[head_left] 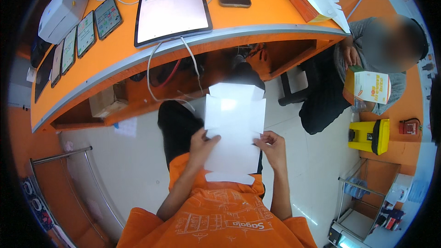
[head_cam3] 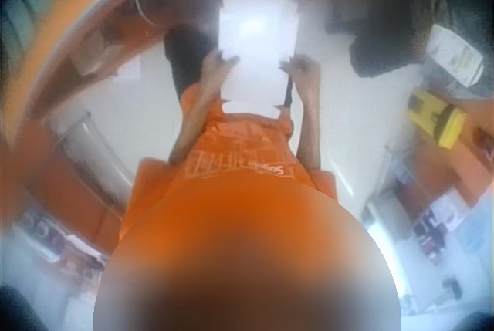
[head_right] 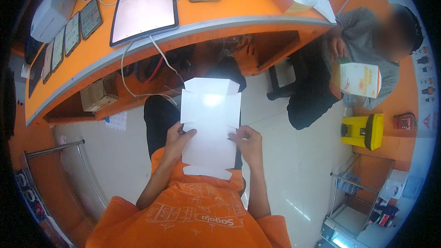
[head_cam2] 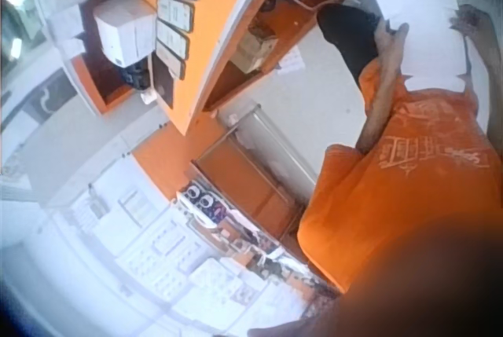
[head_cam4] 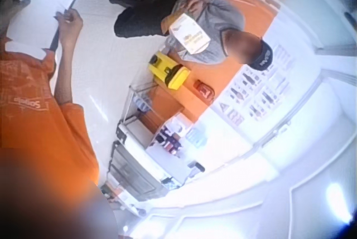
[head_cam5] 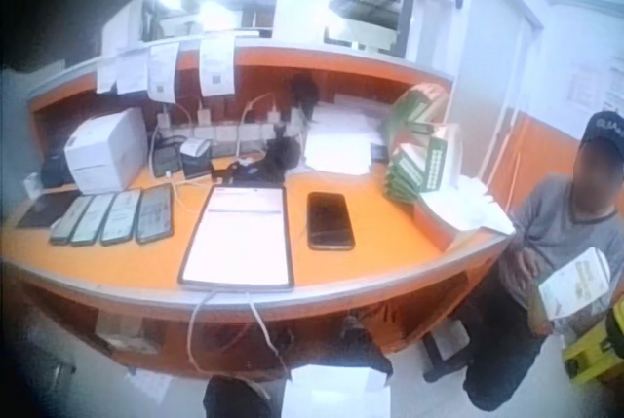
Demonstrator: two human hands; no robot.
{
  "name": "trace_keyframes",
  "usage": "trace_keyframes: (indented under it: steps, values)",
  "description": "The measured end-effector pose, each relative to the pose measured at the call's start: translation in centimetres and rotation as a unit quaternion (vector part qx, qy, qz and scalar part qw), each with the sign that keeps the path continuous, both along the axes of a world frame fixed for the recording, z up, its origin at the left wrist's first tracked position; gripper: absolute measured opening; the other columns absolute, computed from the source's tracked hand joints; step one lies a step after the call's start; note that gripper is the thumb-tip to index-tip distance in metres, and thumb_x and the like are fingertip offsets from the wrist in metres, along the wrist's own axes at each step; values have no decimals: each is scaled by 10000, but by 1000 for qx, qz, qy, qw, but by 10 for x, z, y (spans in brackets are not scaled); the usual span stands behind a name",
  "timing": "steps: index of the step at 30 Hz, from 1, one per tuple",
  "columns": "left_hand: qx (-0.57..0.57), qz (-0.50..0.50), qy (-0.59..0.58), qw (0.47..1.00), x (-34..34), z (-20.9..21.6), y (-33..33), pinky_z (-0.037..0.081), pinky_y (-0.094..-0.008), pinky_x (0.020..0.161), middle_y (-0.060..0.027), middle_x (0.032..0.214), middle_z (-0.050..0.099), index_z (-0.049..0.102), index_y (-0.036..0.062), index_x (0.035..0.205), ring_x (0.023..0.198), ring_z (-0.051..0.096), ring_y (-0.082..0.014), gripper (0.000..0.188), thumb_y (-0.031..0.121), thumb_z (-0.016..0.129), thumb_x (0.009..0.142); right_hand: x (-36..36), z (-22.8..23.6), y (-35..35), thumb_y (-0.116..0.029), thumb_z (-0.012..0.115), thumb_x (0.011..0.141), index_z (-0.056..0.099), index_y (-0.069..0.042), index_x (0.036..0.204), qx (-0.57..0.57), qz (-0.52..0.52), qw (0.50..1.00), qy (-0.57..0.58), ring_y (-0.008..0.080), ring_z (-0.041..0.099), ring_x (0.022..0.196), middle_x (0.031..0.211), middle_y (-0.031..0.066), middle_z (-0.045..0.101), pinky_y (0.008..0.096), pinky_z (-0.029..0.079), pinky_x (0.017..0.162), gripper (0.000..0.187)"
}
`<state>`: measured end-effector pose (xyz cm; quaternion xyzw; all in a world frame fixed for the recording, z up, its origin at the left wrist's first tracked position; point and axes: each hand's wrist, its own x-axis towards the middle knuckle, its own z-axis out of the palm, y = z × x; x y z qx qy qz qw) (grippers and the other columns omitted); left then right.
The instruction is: The person folds flat white paper sheets into small rectangular boxes at a counter. They repeatedly fold edges, tuck flaps, and form the box shape, then place finished boxes on the counter. Another person across the counter also assembles similar boxes.
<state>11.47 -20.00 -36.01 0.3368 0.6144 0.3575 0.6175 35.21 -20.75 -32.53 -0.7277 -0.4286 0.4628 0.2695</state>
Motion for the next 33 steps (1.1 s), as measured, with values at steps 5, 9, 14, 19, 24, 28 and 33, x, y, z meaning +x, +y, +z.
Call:
trace_keyframes:
  steps: [5,9,14,19,24,28,33]
  values:
    - [33,100,7,994,9,-6,-15,512,-295,650,-70,858,693,659,-26,975,777,644,-139,132,18,700,858,-20,-11,-13,-21,754,792,654,31,906,91,-72,993,-24,94,555,713,792,21,627,248,469,667,161]
    - [161,83,227,957,29,-20,-18,498,-342,652,-61,832,681,649,-8,905,694,626,-168,127,18,741,821,-33,-12,-17,-11,735,806,635,46,902,112,-130,985,-34,82,535,684,784,25,615,233,459,638,150]
    - [320,4,366,874,47,-29,-14,453,-423,790,-118,815,618,656,-8,906,806,603,-305,98,22,705,826,-43,-15,-26,-47,760,800,648,54,947,138,-177,974,-23,176,645,683,808,121,682,321,511,633,211]
    - [334,-130,379,853,57,-23,-21,445,-445,870,-172,977,593,640,-31,1026,870,593,-348,207,56,681,842,-42,-13,-30,-41,747,807,655,57,959,173,-155,972,-47,194,654,659,820,145,693,321,511,632,202]
    - [214,-78,316,921,51,-14,-10,498,-431,786,-202,990,622,635,-43,1109,889,628,-363,276,106,683,883,-31,-10,-24,-44,757,797,662,61,976,120,-176,977,-13,179,648,671,800,124,689,312,511,637,228]
    - [33,-104,119,987,30,1,-1,453,-286,542,-61,698,663,698,-28,1060,580,580,-114,252,188,690,930,-3,-8,-18,-60,763,794,666,65,995,75,-146,986,-38,169,645,694,781,120,682,314,515,657,256]
    - [87,-113,79,987,39,8,-5,440,-252,539,-19,707,657,718,-52,1003,611,562,-61,245,181,657,957,8,-6,-12,-60,759,795,671,64,988,99,-137,981,-93,141,607,693,790,80,668,290,496,652,246]
